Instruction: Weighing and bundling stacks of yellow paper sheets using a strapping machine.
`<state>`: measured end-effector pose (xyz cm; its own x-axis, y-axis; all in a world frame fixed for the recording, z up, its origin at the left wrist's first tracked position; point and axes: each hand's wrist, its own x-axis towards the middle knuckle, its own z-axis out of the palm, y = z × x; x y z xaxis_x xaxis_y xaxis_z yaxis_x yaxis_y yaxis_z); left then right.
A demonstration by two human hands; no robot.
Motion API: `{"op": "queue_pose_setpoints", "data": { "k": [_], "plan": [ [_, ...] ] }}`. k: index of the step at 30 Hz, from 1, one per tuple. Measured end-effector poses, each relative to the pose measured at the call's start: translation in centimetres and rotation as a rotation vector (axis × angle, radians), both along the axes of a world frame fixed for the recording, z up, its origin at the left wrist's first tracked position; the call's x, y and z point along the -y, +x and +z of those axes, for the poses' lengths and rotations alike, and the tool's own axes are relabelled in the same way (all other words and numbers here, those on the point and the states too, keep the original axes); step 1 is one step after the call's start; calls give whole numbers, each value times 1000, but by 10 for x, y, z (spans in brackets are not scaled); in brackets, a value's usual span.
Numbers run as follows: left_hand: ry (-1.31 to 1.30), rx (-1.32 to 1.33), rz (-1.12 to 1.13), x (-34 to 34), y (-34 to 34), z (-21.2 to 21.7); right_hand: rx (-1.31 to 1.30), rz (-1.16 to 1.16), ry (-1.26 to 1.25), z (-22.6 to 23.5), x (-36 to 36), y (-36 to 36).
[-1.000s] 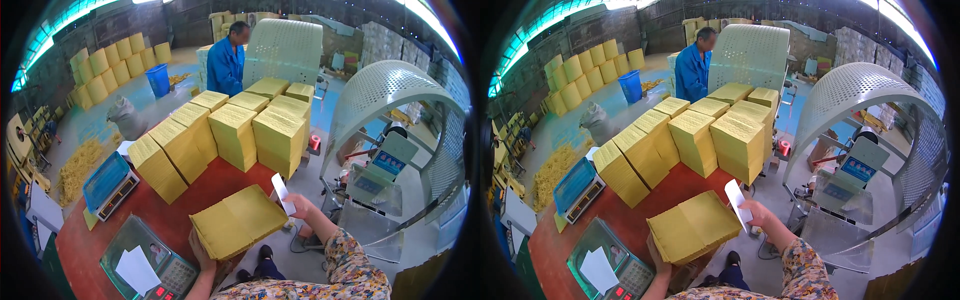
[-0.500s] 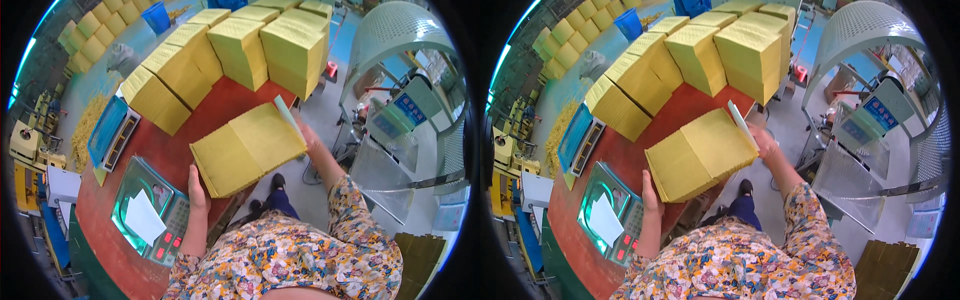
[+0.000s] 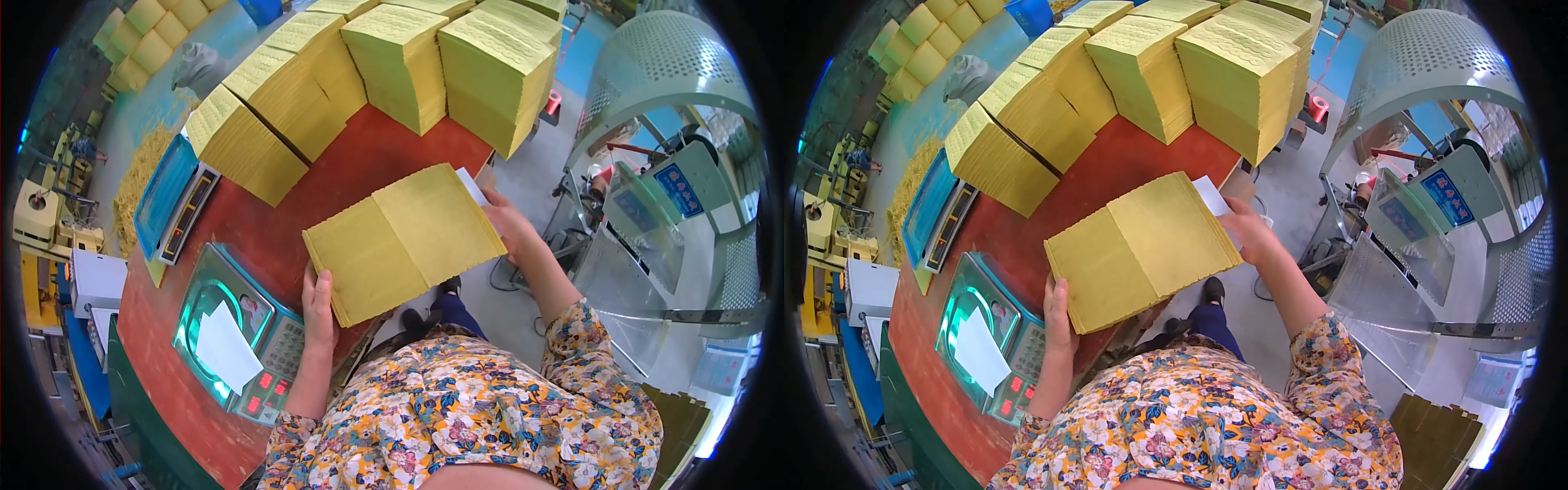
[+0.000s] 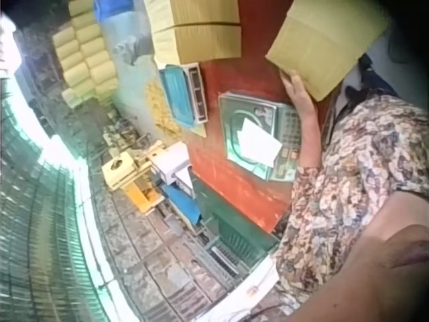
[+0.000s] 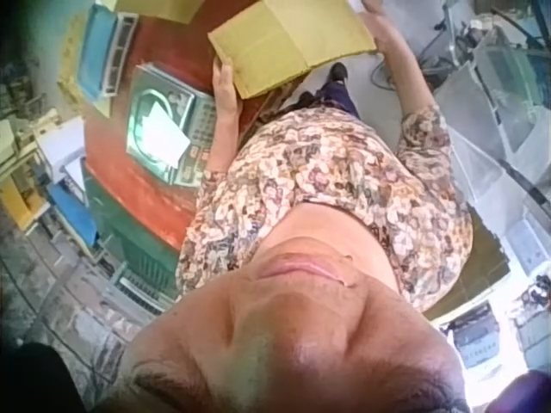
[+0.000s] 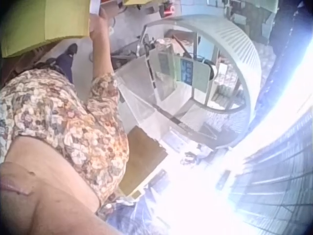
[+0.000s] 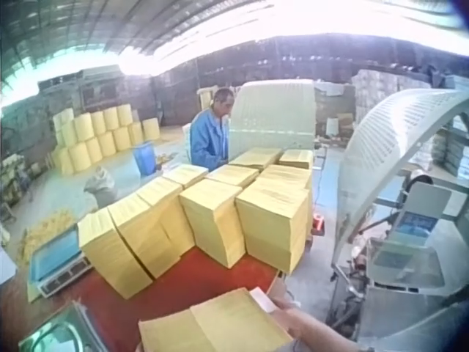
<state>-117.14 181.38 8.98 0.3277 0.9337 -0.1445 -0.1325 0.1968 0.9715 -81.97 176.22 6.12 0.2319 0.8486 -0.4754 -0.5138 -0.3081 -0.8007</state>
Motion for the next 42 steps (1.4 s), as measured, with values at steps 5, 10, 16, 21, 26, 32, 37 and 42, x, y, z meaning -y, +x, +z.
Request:
{"op": "queue_pose_setpoints", "data": {
  "k": [5,10,16,21,26,32,37,42],
  "plan": [
    [29,-46,27,0,3,1,184,30,-55,3,-3,-1],
    [41,-73,-17,-4,3,6,299,27,-99,10,0,-8],
    [34,-76,2,-2,3,6,224,-44,6,9,6,-13],
    [33,-98,-5,-4,2,2,47,-73,55,-1,8,-13],
    [32,-130,6,-4,3,3,-155,8,193,-21,12,-4],
    [62,-136,18,-2,1,2,-74,46,148,-7,14,-10],
    [-273,144,85,-8,-4,6,43,83,68,6,12,-11],
    [-200,90,58,-15,-2,-3,109,58,-22,8,13,-11]
  ]
}}
